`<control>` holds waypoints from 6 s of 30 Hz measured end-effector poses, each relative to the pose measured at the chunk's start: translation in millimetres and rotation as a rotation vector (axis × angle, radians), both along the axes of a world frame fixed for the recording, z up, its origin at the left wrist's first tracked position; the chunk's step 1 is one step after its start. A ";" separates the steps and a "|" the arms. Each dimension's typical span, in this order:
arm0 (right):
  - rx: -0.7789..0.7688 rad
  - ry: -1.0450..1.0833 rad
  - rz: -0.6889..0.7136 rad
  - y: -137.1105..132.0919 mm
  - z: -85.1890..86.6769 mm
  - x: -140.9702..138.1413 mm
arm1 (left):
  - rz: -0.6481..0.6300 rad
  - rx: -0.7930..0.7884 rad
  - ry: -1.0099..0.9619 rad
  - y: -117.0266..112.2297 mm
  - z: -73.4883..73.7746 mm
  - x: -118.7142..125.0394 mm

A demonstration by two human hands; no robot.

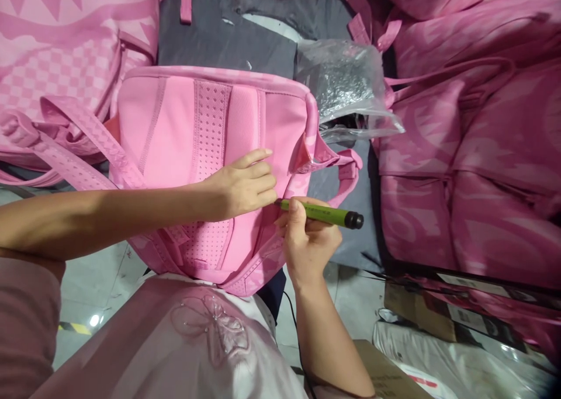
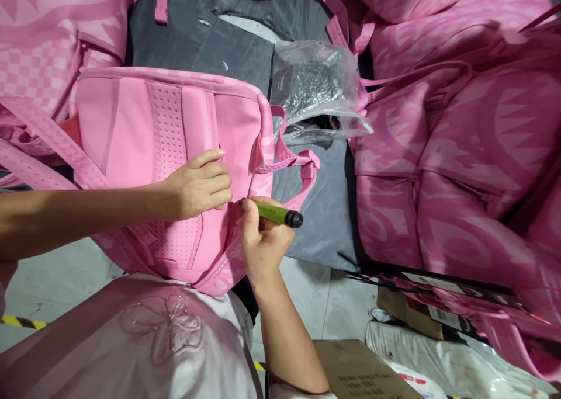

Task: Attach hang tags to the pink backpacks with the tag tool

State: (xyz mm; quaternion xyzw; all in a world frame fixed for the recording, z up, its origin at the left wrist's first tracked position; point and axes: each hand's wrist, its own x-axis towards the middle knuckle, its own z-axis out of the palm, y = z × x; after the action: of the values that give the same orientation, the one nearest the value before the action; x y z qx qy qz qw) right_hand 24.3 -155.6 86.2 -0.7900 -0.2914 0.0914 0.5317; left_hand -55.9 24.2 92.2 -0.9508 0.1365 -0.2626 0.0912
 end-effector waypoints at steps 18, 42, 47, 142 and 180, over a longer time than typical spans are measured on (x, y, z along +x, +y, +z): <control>0.028 0.010 0.084 -5.6 -7.1 3.6 | 0.018 0.037 0.021 -1.8 0.6 3.7; 0.510 -0.929 0.354 -40.8 30.6 -10.2 | 0.452 -0.147 0.225 -80.2 125.0 -74.3; 0.250 -1.219 0.516 -19.9 -4.9 20.7 | 0.483 -0.297 0.303 -67.1 67.4 -61.6; 0.052 -0.450 0.489 14.0 13.6 -1.2 | 0.543 -0.026 0.748 7.1 94.2 18.6; 0.021 -0.179 0.457 33.5 25.7 -0.4 | 0.589 -0.216 0.861 33.8 95.6 27.0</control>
State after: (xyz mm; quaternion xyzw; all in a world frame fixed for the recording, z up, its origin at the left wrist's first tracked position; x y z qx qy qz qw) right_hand 24.0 -122.1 111.9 -0.7030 -0.5094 0.1359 0.4772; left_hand -28.8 58.0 187.8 -0.9746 -0.1388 0.1755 -0.0015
